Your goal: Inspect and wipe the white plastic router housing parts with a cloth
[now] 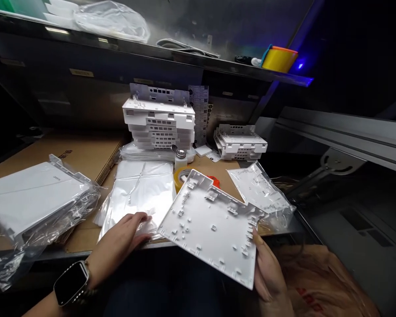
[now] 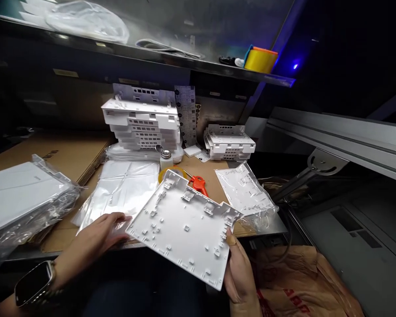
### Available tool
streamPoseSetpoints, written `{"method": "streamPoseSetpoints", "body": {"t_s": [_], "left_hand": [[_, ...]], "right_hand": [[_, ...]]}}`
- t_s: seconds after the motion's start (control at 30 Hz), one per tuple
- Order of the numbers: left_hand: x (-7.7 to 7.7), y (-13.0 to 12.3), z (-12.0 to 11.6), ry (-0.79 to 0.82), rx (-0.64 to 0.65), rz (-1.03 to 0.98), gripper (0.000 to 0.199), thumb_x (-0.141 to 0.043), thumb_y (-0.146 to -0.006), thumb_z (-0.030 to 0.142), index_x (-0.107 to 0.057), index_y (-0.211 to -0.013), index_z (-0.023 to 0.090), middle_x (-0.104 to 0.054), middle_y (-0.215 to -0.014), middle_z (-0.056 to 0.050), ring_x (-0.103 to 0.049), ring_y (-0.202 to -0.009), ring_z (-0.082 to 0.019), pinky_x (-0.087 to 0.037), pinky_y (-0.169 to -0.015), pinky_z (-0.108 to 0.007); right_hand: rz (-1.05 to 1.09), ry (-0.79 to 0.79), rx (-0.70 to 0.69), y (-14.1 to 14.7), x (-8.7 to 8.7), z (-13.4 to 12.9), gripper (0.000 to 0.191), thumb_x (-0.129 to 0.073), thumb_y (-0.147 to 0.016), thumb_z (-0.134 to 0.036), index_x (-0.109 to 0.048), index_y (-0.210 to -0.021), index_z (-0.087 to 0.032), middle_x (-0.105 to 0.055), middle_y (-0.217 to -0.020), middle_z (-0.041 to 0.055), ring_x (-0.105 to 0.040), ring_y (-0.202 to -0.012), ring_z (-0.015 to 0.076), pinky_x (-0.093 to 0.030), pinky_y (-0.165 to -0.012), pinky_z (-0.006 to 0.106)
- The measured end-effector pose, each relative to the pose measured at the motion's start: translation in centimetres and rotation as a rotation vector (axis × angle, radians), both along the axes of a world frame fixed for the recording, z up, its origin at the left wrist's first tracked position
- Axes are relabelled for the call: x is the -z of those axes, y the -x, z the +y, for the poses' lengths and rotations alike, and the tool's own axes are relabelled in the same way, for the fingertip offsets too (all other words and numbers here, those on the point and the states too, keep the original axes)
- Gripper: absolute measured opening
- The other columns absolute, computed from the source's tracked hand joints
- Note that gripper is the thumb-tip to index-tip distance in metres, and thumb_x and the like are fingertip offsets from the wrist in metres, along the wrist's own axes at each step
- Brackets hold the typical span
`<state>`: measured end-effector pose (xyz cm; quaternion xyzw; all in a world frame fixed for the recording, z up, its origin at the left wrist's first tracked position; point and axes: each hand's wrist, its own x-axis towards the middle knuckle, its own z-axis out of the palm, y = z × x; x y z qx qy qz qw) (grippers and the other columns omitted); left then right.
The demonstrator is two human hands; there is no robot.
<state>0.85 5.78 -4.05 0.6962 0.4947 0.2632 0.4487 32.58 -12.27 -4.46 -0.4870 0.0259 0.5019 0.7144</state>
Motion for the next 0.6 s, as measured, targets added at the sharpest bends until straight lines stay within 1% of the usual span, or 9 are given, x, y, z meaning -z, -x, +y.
{"method": "streamPoseSetpoints", "body": {"t_s": [0.1,0.17,0.23,0.33,0.37,0.43,0.5,0.57,0.6], "left_hand": [[0.3,0.1,-0.1,-0.059,0.022,0.061,0.025,-0.084,-0.072,0.041,-0.071,-0.089,0.029,-0.072,-0.090,-0.004,-0.059,-0.084,-0.031,-0.039,-0.080,-0.032],[0.1,0.1,0.3,-0.067,0.029,0.076,0.019,-0.081,-0.074,0.036,-0.067,-0.084,0.029,-0.071,-0.082,-0.002,-0.058,-0.075,-0.028,-0.036,-0.075,-0.032],[-0.3,0.1,1.3,-0.045,0.032,0.077,0.024,-0.082,-0.072,0.035,-0.062,-0.084,0.029,-0.072,-0.081,-0.001,-0.060,-0.074,-0.027,-0.036,-0.071,-0.031],[-0.7,0.4,3.5,0.026,0.049,0.058,0.038,-0.089,-0.067,0.035,-0.057,-0.087,0.028,-0.075,-0.083,0.000,-0.067,-0.080,-0.028,-0.041,-0.073,-0.030],[-0.8,0.6,4.3,0.063,0.066,0.047,0.044,-0.091,-0.064,0.035,-0.056,-0.089,0.027,-0.075,-0.080,0.000,-0.067,-0.079,-0.027,-0.042,-0.073,-0.030],[-0.8,0.9,5.8,0.168,0.119,0.015,0.050,-0.095,-0.061,0.035,-0.056,-0.092,0.025,-0.072,-0.071,0.002,-0.065,-0.070,-0.024,-0.043,-0.068,-0.029],[-0.8,1.3,7.1,0.287,0.173,-0.033,0.050,-0.094,-0.062,0.041,-0.059,-0.091,0.023,-0.066,-0.065,0.003,-0.060,-0.061,-0.020,-0.043,-0.062,-0.028],[-0.9,1.6,8.1,0.366,0.197,-0.084,0.046,-0.092,-0.066,0.046,-0.061,-0.090,0.021,-0.063,-0.065,0.003,-0.062,-0.064,-0.019,-0.047,-0.065,-0.028],[-1.1,1.7,8.3,0.380,0.192,-0.104,0.045,-0.092,-0.067,0.045,-0.061,-0.088,0.020,-0.063,-0.066,0.003,-0.064,-0.068,-0.019,-0.049,-0.068,-0.029]], "right_hand": [[0.012,0.027,0.057,-0.5,-0.4,-0.5,0.064,-0.088,-0.076,-0.044,-0.069,-0.132,-0.019,-0.079,-0.123,0.0098,-0.070,-0.124,0.0357,-0.057,-0.106,0.051],[0.006,0.040,0.064,-0.6,-0.5,-0.7,0.061,-0.086,-0.079,-0.044,-0.069,-0.133,-0.019,-0.079,-0.124,0.0100,-0.070,-0.124,0.0358,-0.058,-0.105,0.052],[-0.015,0.040,0.060,-0.5,-0.5,-0.7,0.060,-0.083,-0.082,-0.044,-0.068,-0.134,-0.019,-0.078,-0.125,0.0107,-0.070,-0.124,0.0361,-0.058,-0.105,0.052],[-0.036,0.043,0.044,-0.4,-0.2,-0.8,0.062,-0.083,-0.082,-0.045,-0.068,-0.135,-0.019,-0.079,-0.123,0.0109,-0.071,-0.122,0.0359,-0.058,-0.105,0.052],[-0.038,0.049,0.041,-0.4,-0.1,-0.8,0.063,-0.083,-0.081,-0.045,-0.067,-0.136,-0.019,-0.080,-0.121,0.0106,-0.071,-0.121,0.0357,-0.058,-0.105,0.052],[-0.029,0.058,0.041,-0.4,0.1,-0.8,0.063,-0.083,-0.081,-0.046,-0.067,-0.136,-0.021,-0.080,-0.119,0.0099,-0.072,-0.119,0.0356,-0.058,-0.105,0.052],[-0.004,0.045,0.038,-0.6,0.3,-0.7,0.061,-0.082,-0.081,-0.048,-0.068,-0.134,-0.021,-0.081,-0.118,0.0097,-0.073,-0.118,0.0361,-0.058,-0.104,0.053],[0.011,0.013,-0.003,-0.7,0.6,-0.4,0.058,-0.079,-0.083,-0.051,-0.071,-0.131,-0.021,-0.081,-0.116,0.0107,-0.073,-0.118,0.0369,-0.058,-0.102,0.054],[0.001,-0.006,-0.044,-0.7,0.7,-0.2,0.056,-0.078,-0.083,-0.053,-0.073,-0.128,-0.020,-0.081,-0.114,0.0114,-0.073,-0.117,0.0372,-0.058,-0.102,0.054]]}}
